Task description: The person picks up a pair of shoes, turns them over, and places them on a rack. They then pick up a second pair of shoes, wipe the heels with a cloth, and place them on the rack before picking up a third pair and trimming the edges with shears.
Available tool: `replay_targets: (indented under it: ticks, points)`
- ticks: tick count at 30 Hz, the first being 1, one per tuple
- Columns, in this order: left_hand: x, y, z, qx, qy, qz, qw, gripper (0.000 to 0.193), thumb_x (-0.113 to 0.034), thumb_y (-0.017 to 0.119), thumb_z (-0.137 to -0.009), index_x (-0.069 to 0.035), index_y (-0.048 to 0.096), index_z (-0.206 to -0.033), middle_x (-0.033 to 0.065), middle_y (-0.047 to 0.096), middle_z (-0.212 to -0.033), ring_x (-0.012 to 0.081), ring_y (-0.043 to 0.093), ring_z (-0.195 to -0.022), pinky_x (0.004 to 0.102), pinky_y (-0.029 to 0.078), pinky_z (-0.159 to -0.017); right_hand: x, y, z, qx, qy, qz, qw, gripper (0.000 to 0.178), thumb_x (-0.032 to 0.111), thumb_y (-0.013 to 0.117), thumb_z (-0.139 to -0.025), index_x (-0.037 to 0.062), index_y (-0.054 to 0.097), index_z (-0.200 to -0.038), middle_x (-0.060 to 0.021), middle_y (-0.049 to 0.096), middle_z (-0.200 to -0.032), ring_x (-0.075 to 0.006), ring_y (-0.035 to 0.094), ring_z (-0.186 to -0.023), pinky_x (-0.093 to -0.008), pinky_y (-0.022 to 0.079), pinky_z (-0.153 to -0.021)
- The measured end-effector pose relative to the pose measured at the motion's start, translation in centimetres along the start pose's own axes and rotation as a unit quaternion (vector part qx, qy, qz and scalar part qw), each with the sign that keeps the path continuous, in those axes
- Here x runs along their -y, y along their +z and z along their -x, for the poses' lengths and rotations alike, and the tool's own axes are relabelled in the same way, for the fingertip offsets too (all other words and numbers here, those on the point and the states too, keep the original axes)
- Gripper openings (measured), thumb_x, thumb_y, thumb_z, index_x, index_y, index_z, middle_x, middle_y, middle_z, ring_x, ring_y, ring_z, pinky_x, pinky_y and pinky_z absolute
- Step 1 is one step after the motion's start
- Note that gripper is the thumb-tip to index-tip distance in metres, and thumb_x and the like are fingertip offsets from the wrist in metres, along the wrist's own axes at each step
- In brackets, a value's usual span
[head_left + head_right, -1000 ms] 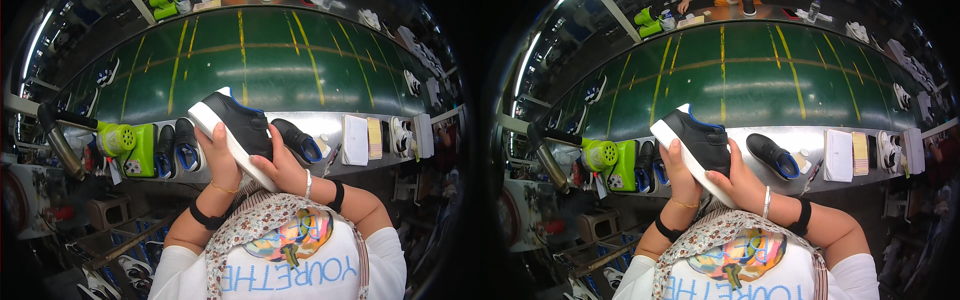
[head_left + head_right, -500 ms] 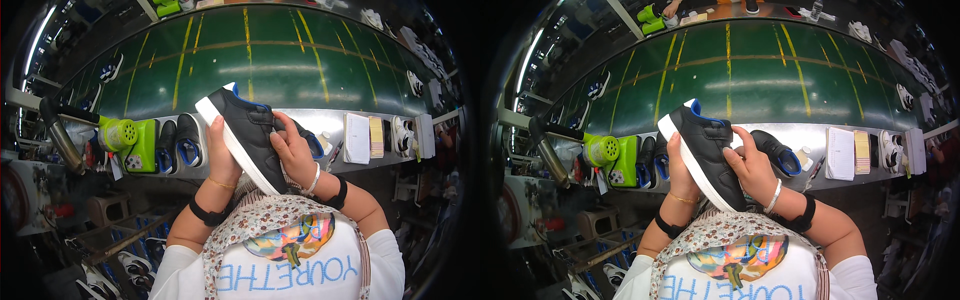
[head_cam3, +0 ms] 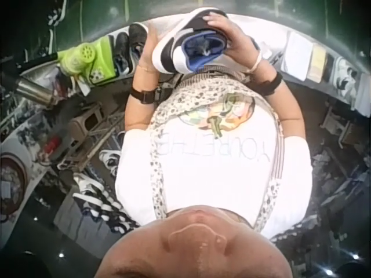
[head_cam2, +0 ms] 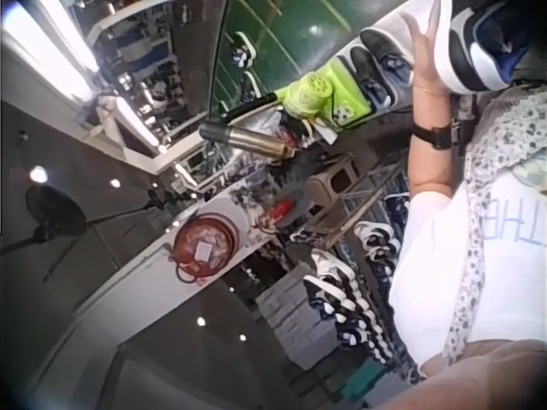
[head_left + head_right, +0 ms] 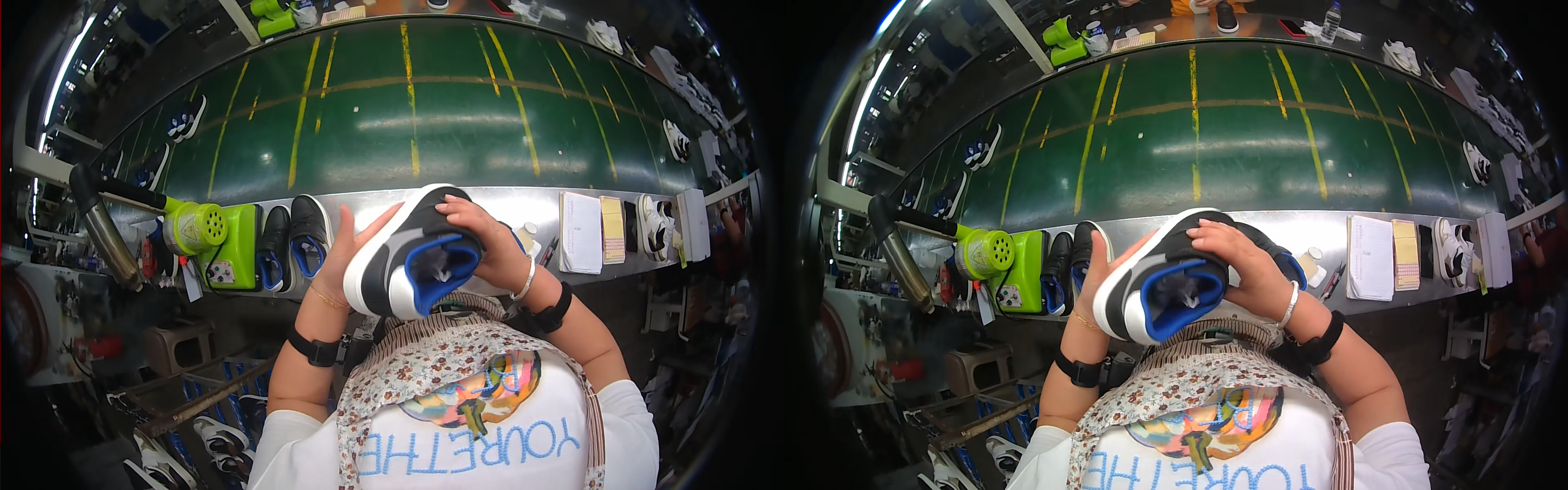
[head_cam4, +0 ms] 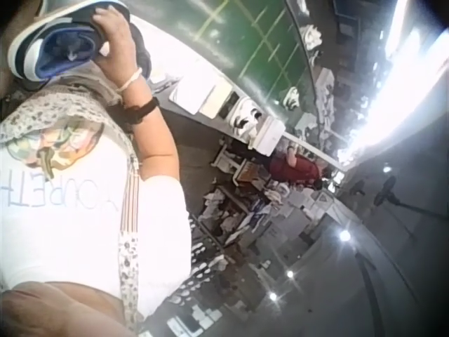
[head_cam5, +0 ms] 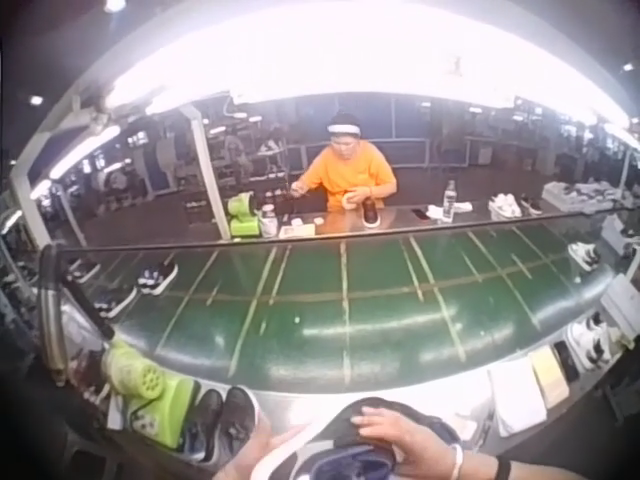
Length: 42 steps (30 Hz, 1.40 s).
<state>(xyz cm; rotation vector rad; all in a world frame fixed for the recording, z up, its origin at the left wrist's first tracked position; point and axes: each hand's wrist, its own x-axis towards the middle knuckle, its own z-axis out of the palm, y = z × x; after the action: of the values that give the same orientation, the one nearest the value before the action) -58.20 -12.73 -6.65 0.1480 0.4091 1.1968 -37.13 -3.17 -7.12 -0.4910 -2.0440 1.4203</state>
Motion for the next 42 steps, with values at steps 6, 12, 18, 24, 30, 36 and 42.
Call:
replay_targets:
  ticks: [6, 12, 18, 24, 30, 36, 42]
  points:
    - [2.1, -2.8, 0.1, -0.086, 0.048, -0.227, 0.969, 0.052, -0.033, 0.041, -0.094, -0.002, 0.027, -0.133, 0.0107, 0.048, -0.122, 0.0192, 0.050, -0.111, 0.0333, 0.043, -0.093, -3.1, -2.0, 0.9, -0.004, 0.050, 0.332, 0.942, 0.072, 0.004, 0.067, -0.064, 0.0134, 0.038, -0.129, -0.0157, 0.043, -0.130, -0.0345, 0.038, -0.121, -0.0389, 0.032, -0.100]
    - [0.7, -2.8, 0.3, -0.080, 0.069, -0.200, 0.974, 0.062, -0.049, 0.026, -0.093, -0.001, 0.031, -0.131, 0.0118, 0.047, -0.124, 0.0192, 0.050, -0.111, 0.0320, 0.042, -0.093, -15.3, -8.1, 8.1, 0.113, 0.392, 0.283, 0.868, 0.073, 0.009, 0.063, -0.064, 0.0104, 0.034, -0.131, -0.0254, 0.052, -0.113, -0.0380, 0.051, -0.104, -0.0375, 0.042, -0.090]
    - [0.2, -1.9, 0.4, -0.082, 0.071, -0.192, 0.975, 0.062, -0.049, 0.025, -0.093, 0.000, 0.033, -0.130, 0.0126, 0.049, -0.123, 0.0203, 0.050, -0.110, 0.0328, 0.043, -0.093, -18.6, -7.7, 8.0, 0.049, 0.401, 0.253, 0.879, 0.055, 0.004, 0.052, -0.071, 0.0078, 0.044, -0.125, -0.0215, 0.057, -0.110, -0.0342, 0.057, -0.096, -0.0357, 0.045, -0.084]
    - [-0.1, -2.8, 0.3, -0.079, 0.096, -0.184, 0.975, 0.061, -0.048, 0.024, -0.093, -0.001, 0.033, -0.130, 0.0125, 0.049, -0.123, 0.0214, 0.050, -0.111, 0.0339, 0.043, -0.093, -15.9, -7.4, 8.5, -0.132, 0.460, -0.270, 0.836, 0.047, 0.003, 0.046, -0.081, 0.0035, 0.040, -0.129, -0.0102, 0.054, -0.118, -0.0195, 0.056, -0.101, -0.0307, 0.043, -0.090]
    - [-0.5, -2.4, 0.4, -0.038, 0.090, -0.166, 0.981, 0.077, -0.061, 0.027, -0.086, 0.000, 0.029, -0.132, 0.0160, 0.045, -0.127, 0.0254, 0.048, -0.114, 0.0395, 0.040, -0.096, -3.5, -6.1, 6.7, -0.134, 0.076, -0.469, 0.869, 0.089, 0.056, 0.059, -0.075, 0.0037, 0.023, -0.137, -0.0130, 0.036, -0.136, -0.0257, 0.038, -0.124, -0.0402, 0.028, -0.106]
    - [-0.5, -2.6, -0.1, 0.011, 0.065, -0.160, 0.985, 0.081, -0.063, 0.034, -0.083, 0.002, 0.031, -0.131, 0.0162, 0.045, -0.126, 0.0253, 0.048, -0.114, 0.0391, 0.040, -0.096, -3.6, -3.8, 4.1, -0.103, 0.186, -0.493, 0.843, 0.074, 0.056, 0.039, -0.087, 0.0006, 0.026, -0.134, -0.0153, 0.039, -0.132, -0.0233, 0.046, -0.116, -0.0363, 0.038, -0.098]
    - [-1.6, -4.2, 0.9, -0.054, 0.112, -0.287, 0.950, 0.066, -0.051, 0.034, -0.090, 0.001, 0.034, -0.130, 0.0118, 0.048, -0.124, 0.0201, 0.048, -0.112, 0.0326, 0.041, -0.094, -1.0, -3.1, 3.0, -0.072, 0.125, -0.220, 0.965, 0.059, 0.038, 0.036, -0.095, -0.0011, 0.023, -0.137, -0.0112, 0.036, -0.135, -0.0180, 0.033, -0.124, -0.0300, 0.023, -0.103]
